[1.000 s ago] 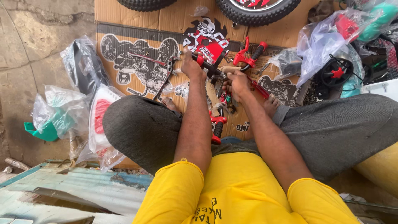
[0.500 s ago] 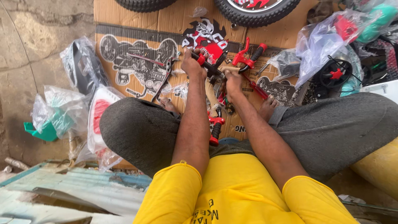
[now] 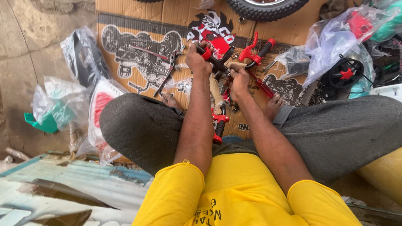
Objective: The person assembles a bicycle by attaching handlebars, tightening bolts with a wrench, and installing a front basket. They handle various parts including wheels, handlebars, and a basket, using tools like a wrench and screwdriver.
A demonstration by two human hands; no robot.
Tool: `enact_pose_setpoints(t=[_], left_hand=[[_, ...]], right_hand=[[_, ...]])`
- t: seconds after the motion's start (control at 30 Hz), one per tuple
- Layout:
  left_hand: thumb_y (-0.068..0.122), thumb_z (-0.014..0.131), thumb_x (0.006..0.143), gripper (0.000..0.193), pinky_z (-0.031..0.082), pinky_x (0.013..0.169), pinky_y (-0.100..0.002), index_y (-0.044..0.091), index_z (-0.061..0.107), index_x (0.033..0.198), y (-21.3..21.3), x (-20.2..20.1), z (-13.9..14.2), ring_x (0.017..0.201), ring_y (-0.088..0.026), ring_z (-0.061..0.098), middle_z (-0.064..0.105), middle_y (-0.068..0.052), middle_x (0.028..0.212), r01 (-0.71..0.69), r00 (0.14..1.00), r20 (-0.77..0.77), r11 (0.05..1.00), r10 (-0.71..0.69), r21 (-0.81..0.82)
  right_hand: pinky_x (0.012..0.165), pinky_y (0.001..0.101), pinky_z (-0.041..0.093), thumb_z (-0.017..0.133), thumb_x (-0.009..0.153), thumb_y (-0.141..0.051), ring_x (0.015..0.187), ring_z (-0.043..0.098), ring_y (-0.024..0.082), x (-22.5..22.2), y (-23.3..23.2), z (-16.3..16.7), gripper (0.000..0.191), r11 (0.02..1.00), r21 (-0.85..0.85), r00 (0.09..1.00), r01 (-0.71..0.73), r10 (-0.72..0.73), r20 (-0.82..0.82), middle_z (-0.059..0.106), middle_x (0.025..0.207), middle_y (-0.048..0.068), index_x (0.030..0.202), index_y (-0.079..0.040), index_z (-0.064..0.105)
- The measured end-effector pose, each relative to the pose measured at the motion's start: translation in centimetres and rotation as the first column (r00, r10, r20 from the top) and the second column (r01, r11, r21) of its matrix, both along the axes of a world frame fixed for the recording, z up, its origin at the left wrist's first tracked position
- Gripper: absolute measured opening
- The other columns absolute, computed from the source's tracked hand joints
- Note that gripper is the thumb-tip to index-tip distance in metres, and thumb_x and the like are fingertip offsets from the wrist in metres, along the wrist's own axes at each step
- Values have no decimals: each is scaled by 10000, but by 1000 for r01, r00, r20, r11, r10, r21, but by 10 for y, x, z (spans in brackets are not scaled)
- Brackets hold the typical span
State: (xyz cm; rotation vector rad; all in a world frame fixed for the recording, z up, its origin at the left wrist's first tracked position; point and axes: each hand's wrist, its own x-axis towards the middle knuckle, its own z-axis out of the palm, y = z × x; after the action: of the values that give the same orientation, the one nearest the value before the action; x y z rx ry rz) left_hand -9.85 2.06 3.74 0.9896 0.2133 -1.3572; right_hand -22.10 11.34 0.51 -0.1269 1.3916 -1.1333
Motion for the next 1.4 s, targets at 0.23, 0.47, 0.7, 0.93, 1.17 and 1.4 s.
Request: enact_pose_setpoints(t=[0.23,0.47,0.7,0.93,1.17,1.4], left_hand=[[235,512,1078,230,558,540,-393,27,567,996,-2,2,-12,635,-238,605,622,-104,799,-61,998,-25,998,61,-17],[358,475,1070,378,595,572,-391,-5,576,1041,4,2,11,659,-245,650,641,-109,820,-57,998,11,998,57,3],[228,595,1044,267,596,578,-336,-31,575,1109,4,4,16,710,-197,649,655,-115,854,-98,988,119,995,96,6],[258,593,1052,315,604,589,-334,-55,601,1079,5,5,12,729,-201,656,665,-123,879,-50,990,128,999,50,-8],[248,550,1042,303,590,554,-363,-50,590,1084,4,12,14,698,-253,665,675,-165,890,-48,997,57,998,45,44],[276,521,1056,344,572,560,-357,-49,581,1152,5,14,18,709,-233,658,679,-152,902,-41,995,96,998,37,42]], right_hand=[[479,329,487,536,1013,-62,548,542,153,19,11,-25,174,992,-109,989,65,-78,-128,581,767,16,1173,-105,590],[397,329,393,511,1096,-317,448,388,128,-3,-6,-26,187,969,239,998,-67,64,19,443,653,-10,1009,-160,563],[625,371,560,446,1110,-146,662,602,155,-11,6,-32,268,997,71,993,-35,26,119,633,861,36,1299,-111,633],[518,349,454,466,1145,-337,579,427,142,-8,-1,-40,249,980,181,996,-87,79,49,472,766,16,1214,-134,592],[555,336,491,417,1098,-260,616,501,136,-5,6,-37,276,993,119,998,-19,11,65,545,776,18,1266,-203,628],[525,368,492,460,1070,-280,590,543,180,-5,8,-36,203,987,147,995,-70,79,-56,601,793,40,1124,-151,608]])
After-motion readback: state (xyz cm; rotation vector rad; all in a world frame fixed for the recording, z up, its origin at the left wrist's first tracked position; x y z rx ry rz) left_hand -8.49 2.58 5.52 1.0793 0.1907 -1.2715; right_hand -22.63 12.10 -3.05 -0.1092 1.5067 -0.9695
